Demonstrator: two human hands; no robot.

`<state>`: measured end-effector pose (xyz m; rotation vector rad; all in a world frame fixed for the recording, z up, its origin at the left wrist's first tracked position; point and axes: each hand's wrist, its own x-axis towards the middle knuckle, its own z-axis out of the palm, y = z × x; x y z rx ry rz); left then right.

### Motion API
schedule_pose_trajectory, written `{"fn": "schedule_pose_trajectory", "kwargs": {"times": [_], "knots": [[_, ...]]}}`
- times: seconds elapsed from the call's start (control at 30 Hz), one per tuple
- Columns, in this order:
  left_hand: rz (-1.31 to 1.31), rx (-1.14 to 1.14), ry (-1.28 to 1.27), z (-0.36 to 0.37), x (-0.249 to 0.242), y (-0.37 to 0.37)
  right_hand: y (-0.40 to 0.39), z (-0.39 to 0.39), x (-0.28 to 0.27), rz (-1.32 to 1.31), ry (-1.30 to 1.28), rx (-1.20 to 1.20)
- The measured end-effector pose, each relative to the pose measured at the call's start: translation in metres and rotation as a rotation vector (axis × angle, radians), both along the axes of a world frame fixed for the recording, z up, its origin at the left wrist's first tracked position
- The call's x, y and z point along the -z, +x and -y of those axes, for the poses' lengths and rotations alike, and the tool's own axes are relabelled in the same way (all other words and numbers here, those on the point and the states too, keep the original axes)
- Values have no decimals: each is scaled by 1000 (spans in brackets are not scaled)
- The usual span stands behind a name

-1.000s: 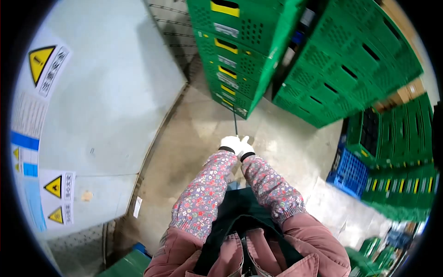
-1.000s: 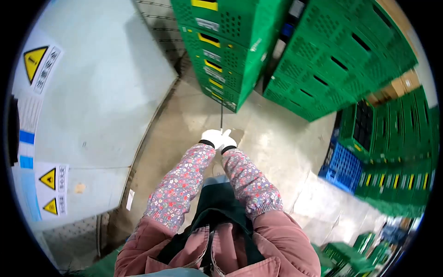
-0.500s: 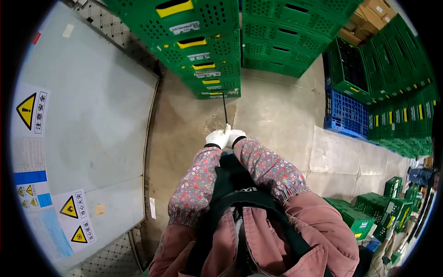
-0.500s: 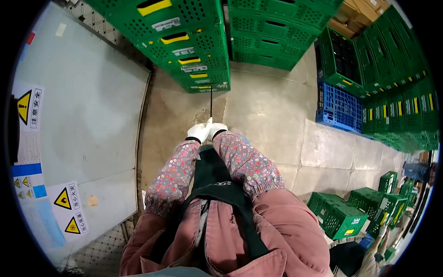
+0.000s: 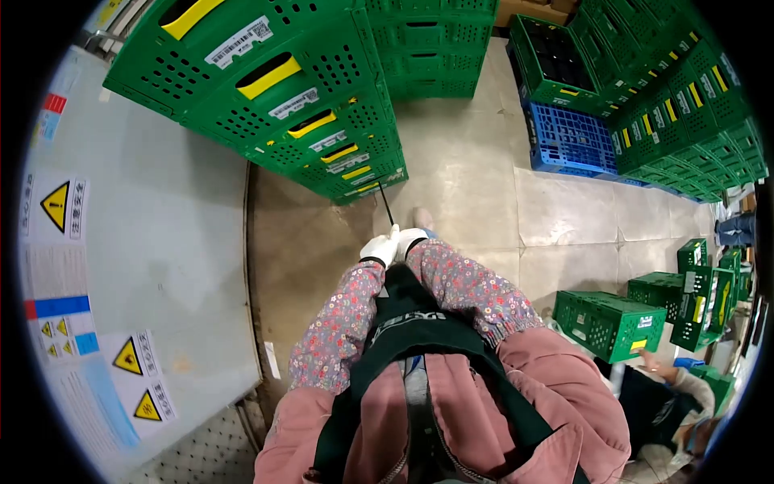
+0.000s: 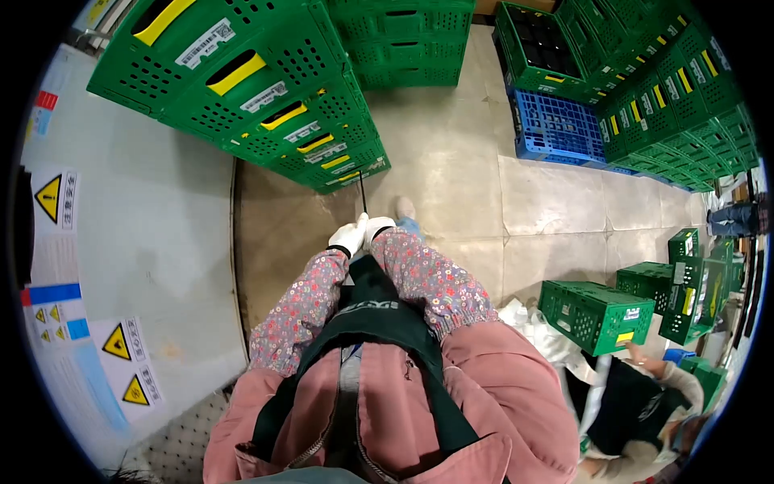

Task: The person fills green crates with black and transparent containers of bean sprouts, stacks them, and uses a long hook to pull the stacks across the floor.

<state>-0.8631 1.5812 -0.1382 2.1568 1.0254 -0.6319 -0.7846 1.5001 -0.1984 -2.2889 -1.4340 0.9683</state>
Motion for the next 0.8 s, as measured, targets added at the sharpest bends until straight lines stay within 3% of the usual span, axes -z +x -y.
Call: {"fn": "schedule_pose_trajectory", "kwargs": {"times": [0.07, 0.17, 0.27, 0.3, 0.4, 0.47, 0.67, 0.7, 0.8], "knots": [[-23, -27, 4, 42, -18, -15, -10, 34, -16, -3, -105, -106], [92, -42, -2, 98, 4, -41, -28, 89, -12, -47, -154, -75], [-43, -110, 21, 159, 10, -50, -31, 148, -33, -33, -171, -223], [-55, -118, 26, 171, -10, -48, -33, 153, -19, -90, -161, -203], [-77, -176, 20, 241, -29, -42, -25, 220, -42, -137, -149, -175], [-104, -194, -39, 276, -29, -52, -30, 252, -53, -150, -199, -301], [-26, -79, -74, 333, -14, -114, -86, 312, -54, -98, -316, -346], [-30, -70, -85, 349, -15, -125, -98, 325, -55, -84, -439, -380], [1, -31, -203, 398, -16, -163, -138, 388, -45, -49, -337, -331]]}}
